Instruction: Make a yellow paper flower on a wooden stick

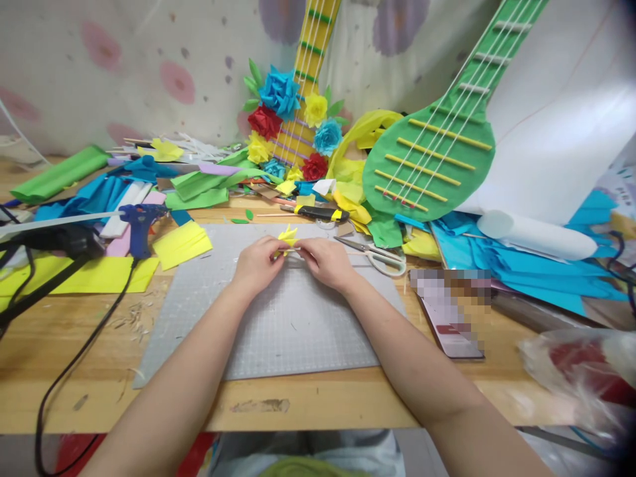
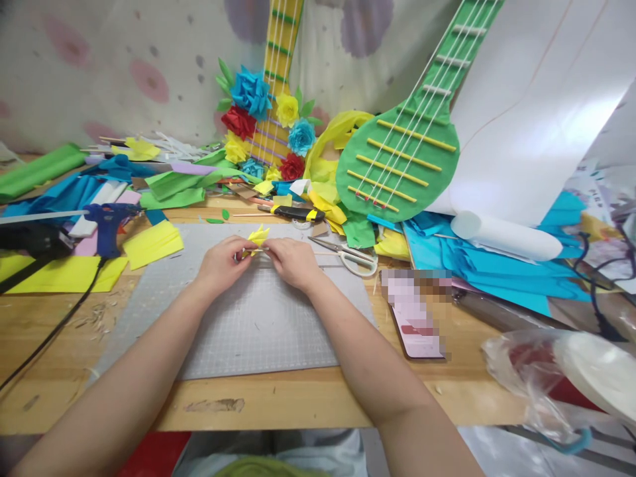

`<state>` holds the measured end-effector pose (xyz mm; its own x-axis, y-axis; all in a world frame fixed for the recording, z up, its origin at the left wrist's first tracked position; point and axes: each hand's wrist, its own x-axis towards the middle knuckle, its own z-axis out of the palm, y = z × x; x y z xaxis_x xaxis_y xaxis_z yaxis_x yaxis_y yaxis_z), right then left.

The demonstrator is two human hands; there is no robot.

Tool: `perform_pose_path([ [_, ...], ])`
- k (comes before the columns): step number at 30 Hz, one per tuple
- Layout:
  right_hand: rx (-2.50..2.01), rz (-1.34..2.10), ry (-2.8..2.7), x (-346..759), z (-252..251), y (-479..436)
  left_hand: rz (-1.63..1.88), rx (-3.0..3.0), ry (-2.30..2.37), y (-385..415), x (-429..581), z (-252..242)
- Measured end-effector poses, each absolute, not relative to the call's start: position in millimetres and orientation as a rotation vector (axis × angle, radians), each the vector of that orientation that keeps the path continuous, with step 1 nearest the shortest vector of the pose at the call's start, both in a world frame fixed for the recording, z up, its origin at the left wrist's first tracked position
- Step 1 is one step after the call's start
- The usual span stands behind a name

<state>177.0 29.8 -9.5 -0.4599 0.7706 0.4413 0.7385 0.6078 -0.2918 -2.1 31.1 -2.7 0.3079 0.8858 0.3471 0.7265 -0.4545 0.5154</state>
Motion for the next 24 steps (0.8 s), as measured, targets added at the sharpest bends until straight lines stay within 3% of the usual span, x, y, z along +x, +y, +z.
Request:
perform_pose_path([
  [24,-1.058,-0.152,-2.226,166.6,-3.5,23.8,1.085,2.334,1.561,25.7,1.9,1.0],
])
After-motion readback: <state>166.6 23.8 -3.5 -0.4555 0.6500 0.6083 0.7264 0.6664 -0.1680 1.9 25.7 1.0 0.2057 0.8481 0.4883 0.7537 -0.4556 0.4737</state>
